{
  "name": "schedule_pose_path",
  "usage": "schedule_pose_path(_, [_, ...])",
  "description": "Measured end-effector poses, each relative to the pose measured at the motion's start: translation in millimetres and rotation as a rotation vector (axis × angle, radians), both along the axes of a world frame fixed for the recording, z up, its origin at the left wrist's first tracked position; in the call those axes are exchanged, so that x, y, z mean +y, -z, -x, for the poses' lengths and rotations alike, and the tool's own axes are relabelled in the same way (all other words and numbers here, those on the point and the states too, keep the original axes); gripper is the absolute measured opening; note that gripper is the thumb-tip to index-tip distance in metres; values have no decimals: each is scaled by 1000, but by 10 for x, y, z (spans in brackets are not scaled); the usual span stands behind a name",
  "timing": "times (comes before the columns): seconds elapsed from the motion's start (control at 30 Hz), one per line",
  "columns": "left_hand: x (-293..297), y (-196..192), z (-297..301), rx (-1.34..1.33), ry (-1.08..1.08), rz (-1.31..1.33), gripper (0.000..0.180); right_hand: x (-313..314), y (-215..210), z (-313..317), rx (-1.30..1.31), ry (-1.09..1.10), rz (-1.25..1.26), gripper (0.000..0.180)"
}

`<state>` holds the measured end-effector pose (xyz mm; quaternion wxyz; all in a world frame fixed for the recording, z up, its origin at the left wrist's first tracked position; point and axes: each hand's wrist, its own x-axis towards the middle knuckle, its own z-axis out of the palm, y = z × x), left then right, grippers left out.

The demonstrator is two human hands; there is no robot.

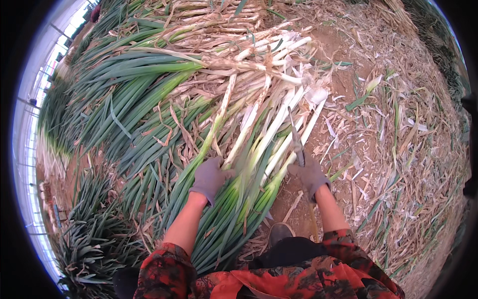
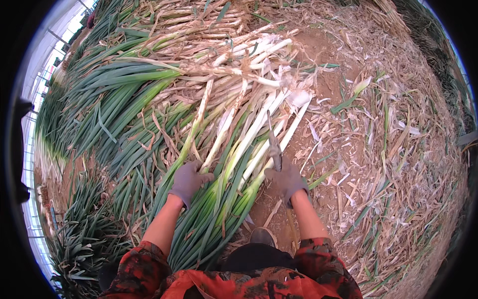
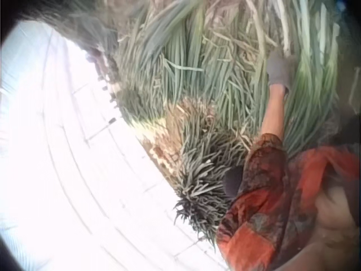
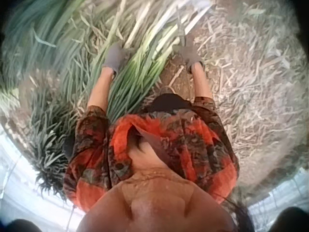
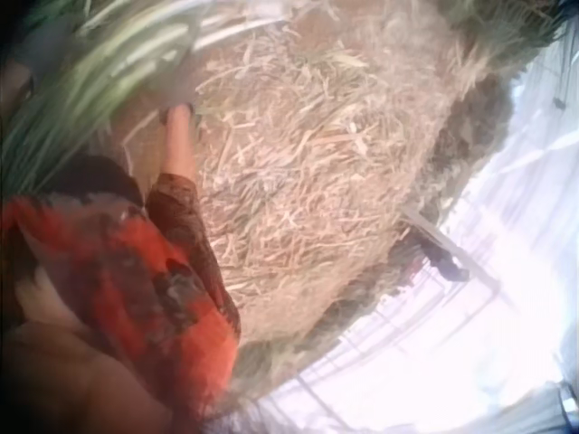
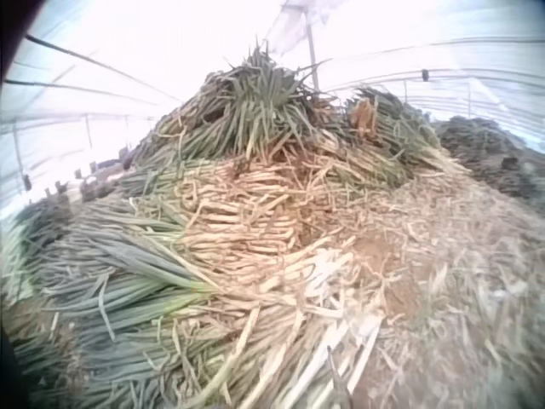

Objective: The person kneels on the ground and uses a knife to trim the white ends of harvested onions. They repeatedly pick up onions, cut the ends, and place the trimmed pieces into a pile.

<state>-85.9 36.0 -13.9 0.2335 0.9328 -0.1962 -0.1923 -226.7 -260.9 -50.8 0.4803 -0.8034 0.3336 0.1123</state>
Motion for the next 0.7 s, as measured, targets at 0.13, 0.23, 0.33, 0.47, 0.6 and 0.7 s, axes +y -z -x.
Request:
schedule_pose_path(0.13, [-89, -51, 12, 74, 19, 137, 36, -415, -129, -487, -2, 131, 143, 46])
schedule_pose_path(0.23, [-307, -195, -111, 71, 29, 184, 33, -548, -2, -637, -168, 329, -18, 41])
schedule_pose_path(0.33, [-379, -169, -290, -89, -74, -30, 38, 187, -588, -334, 63, 204, -197, 30])
schedule_pose_path(0.47, [-505, -17, -198, -41, -140, 42, 44, 907, -530, 575, 67, -375, -83, 56])
schedule_pose_path(0.6, [-245, 201, -245, 81, -202, 304, 42, 1026, -520, 565, 141, -202, -168, 69])
schedule_pose_path(0.7, [-214, 120, -169, 268, -297, 477, 35, 1103, -554, 807, 35, -326, -154, 64])
